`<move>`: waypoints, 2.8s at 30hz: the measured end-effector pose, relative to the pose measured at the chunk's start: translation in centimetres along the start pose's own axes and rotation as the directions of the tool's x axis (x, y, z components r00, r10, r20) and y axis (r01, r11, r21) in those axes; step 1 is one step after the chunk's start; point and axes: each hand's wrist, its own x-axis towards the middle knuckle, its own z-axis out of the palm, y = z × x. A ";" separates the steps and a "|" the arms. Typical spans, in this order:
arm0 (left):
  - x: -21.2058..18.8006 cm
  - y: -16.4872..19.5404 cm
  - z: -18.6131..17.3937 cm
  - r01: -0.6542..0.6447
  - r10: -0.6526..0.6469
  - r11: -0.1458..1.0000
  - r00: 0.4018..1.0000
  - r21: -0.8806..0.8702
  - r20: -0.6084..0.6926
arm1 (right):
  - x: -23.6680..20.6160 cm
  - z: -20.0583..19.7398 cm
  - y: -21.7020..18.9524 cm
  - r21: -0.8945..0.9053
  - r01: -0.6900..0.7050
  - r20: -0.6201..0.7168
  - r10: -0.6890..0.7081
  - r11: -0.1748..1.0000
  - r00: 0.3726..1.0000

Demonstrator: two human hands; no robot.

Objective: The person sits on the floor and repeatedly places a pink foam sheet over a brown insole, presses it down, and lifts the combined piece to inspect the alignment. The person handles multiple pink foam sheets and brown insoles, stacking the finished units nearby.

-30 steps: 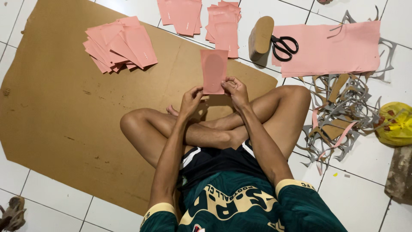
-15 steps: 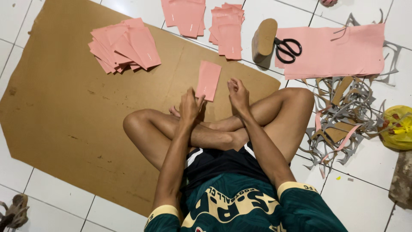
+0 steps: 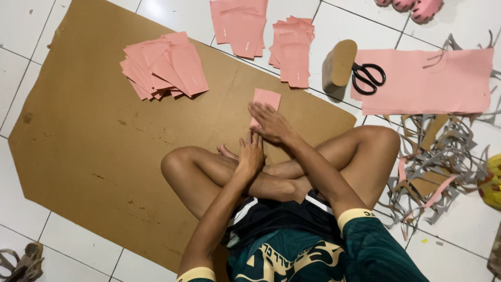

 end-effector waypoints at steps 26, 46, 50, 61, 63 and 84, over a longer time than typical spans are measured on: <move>2.1 -2.9 -6.4 -0.147 0.034 0.977 0.825 -0.154 -0.565 | -4.7 -1.0 2.7 0.522 -0.298 -0.458 0.558 0.799 0.692; 2.3 -6.4 -4.8 0.214 -0.259 0.947 0.949 -0.238 -0.179 | -1.8 1.5 -3.8 -0.074 0.067 -0.104 -0.075 0.995 0.992; 2.0 -6.0 -5.0 0.203 -0.250 0.955 0.943 -0.217 -0.220 | -5.2 -0.5 -0.3 -0.092 -0.147 0.011 0.149 0.985 0.989; 0.1 -5.9 -4.8 -0.128 -0.128 0.755 0.933 -0.643 -0.336 | -6.6 -1.3 -0.1 0.213 -0.087 -0.389 0.167 0.973 0.906; 0.3 -5.5 -4.6 -0.266 -0.318 0.369 0.864 -0.891 -0.390 | -6.4 -0.7 0.7 0.576 -0.213 -0.232 0.408 0.789 0.883; 11.0 -23.4 -17.0 0.272 -0.277 0.959 0.860 -0.075 -0.428 | -4.1 -0.5 -0.6 0.622 -0.309 -0.173 0.511 0.719 0.842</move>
